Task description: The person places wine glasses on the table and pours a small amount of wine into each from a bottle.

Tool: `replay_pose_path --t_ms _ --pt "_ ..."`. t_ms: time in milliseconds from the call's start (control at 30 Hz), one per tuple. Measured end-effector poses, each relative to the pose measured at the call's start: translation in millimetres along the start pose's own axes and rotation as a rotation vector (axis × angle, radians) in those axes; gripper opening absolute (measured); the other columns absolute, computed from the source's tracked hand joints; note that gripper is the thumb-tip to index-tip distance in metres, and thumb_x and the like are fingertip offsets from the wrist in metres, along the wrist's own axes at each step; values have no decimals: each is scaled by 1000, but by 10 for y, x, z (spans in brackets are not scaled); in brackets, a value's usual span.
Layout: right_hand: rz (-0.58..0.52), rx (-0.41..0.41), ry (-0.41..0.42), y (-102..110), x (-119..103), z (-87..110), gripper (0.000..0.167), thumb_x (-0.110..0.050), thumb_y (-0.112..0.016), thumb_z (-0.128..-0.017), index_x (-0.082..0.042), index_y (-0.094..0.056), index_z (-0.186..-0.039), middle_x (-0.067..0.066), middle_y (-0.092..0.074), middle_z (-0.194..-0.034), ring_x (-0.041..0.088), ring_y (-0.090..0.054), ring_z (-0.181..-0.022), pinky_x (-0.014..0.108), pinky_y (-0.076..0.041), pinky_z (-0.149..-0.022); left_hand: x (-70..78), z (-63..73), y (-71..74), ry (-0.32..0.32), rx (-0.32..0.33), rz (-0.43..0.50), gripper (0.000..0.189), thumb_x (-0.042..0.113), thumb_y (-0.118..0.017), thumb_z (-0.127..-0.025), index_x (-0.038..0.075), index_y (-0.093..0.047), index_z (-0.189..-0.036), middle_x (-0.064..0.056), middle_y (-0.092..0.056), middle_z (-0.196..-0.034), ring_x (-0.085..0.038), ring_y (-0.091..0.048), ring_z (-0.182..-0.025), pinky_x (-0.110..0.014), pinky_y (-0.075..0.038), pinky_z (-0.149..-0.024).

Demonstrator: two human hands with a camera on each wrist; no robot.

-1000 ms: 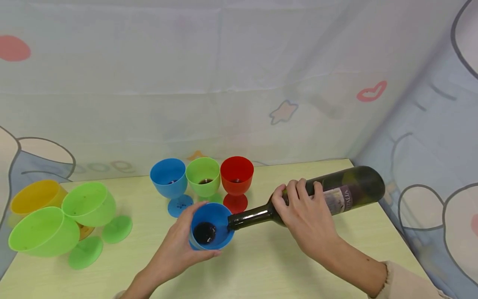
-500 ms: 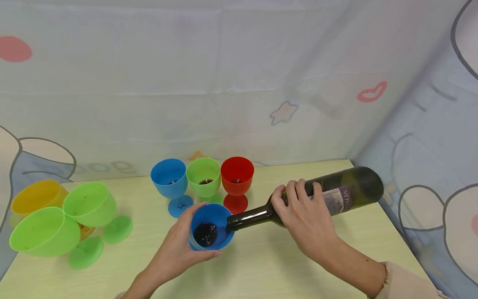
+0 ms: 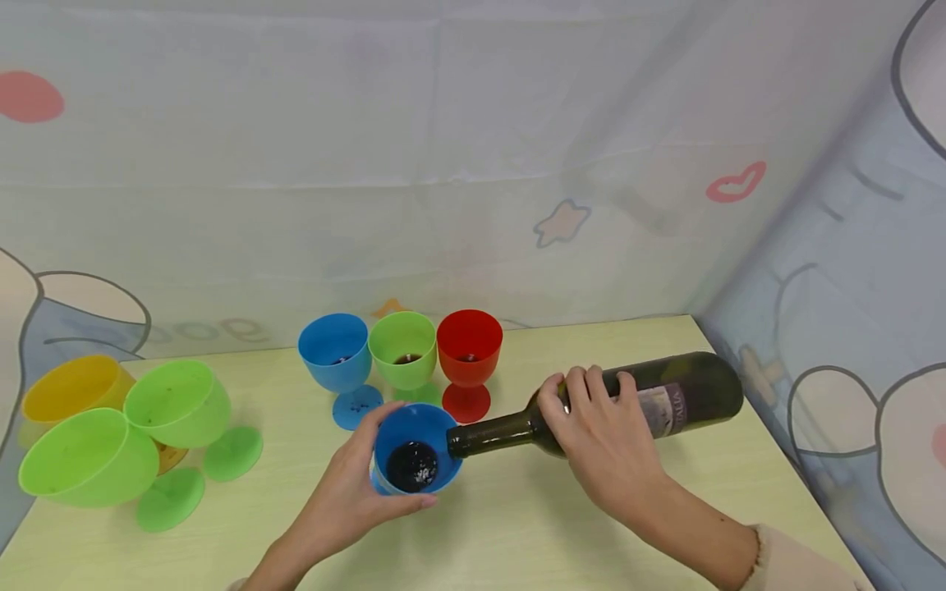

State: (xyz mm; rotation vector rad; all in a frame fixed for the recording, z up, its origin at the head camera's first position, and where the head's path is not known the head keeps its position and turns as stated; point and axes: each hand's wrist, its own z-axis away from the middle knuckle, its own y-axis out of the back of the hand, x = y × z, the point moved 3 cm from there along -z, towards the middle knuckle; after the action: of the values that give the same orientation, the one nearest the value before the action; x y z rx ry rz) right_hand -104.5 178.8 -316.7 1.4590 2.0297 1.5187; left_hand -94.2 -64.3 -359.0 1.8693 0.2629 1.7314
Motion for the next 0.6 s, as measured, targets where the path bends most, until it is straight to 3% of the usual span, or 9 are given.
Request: replay_pose_path --t_ms 300,600 --pt "-71 -71 -56 -62 -39 59 66 -16 -79 -45 0 -45 -100 18 -52 -86 34 -54 -76 52 -43 -62 -61 4 38 48 29 69 91 37 -83 -62 11 -33 -134 -10 -43 -130 -34 -38 -120 -46 -50 -78" --pt "-217 -204 -210 -140 35 173 71 -21 -83 -48 -2 -44 -104 19 -53 -98 37 -53 -91 54 -40 -72 -213 56 200 153 104 66 95 40 -83 -60 12 -32 -136 -12 -43 -131 -36 -37 -121 -49 -48 -80"
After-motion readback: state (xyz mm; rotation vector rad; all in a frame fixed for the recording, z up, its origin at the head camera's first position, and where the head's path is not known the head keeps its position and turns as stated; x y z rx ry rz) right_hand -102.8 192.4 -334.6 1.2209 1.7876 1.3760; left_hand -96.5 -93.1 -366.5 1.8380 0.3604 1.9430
